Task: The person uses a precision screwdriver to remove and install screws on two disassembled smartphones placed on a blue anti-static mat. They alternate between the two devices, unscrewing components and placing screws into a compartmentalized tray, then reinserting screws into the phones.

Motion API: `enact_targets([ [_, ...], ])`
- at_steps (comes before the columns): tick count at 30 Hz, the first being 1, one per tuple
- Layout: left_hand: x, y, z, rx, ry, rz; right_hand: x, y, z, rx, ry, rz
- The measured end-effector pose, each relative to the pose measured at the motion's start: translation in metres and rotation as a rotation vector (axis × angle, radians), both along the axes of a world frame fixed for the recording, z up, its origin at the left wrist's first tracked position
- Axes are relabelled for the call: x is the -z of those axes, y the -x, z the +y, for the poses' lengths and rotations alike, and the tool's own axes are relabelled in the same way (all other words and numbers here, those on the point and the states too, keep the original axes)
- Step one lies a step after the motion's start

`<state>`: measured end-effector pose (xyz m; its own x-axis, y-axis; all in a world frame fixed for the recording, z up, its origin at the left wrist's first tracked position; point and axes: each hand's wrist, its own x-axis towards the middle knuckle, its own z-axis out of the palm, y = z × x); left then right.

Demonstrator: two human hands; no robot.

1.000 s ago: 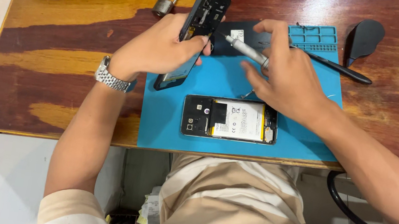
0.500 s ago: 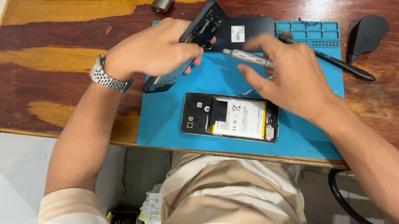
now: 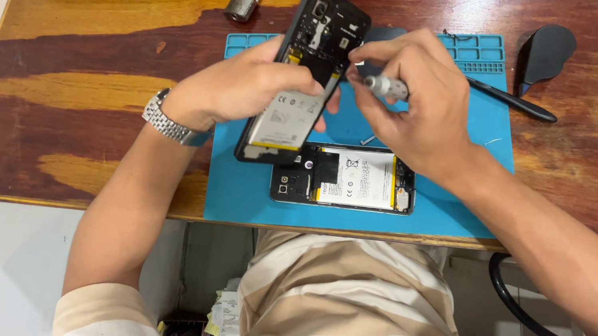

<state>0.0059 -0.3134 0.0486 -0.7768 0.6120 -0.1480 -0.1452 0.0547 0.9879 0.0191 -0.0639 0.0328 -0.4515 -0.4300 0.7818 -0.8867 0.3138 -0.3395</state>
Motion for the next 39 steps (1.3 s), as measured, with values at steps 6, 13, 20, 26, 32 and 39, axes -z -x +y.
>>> enact_targets([
  [6, 0.006, -0.001, 0.014, 0.039, -0.154, -0.128, 0.01, 0.001, -0.002, 0.051, -0.042, 0.11],
  [13, 0.012, 0.001, 0.018, -0.003, -0.125, -0.192, 0.007, -0.002, 0.001, 0.016, -0.073, 0.053],
  [20, 0.016, 0.003, 0.02, 0.044, -0.094, -0.208, 0.005, -0.004, 0.002, 0.05, -0.14, 0.065],
  [26, 0.016, 0.002, 0.024, 0.013, -0.034, -0.236, 0.005, -0.006, 0.001, 0.074, -0.151, -0.005],
  [32, 0.007, 0.01, 0.011, -0.034, 0.058, -0.197, -0.001, 0.003, 0.009, 0.061, -0.122, -0.376],
  [39, 0.012, 0.029, -0.012, -0.056, 0.222, 0.01, -0.002, 0.006, 0.014, -0.143, -0.19, -0.614],
])
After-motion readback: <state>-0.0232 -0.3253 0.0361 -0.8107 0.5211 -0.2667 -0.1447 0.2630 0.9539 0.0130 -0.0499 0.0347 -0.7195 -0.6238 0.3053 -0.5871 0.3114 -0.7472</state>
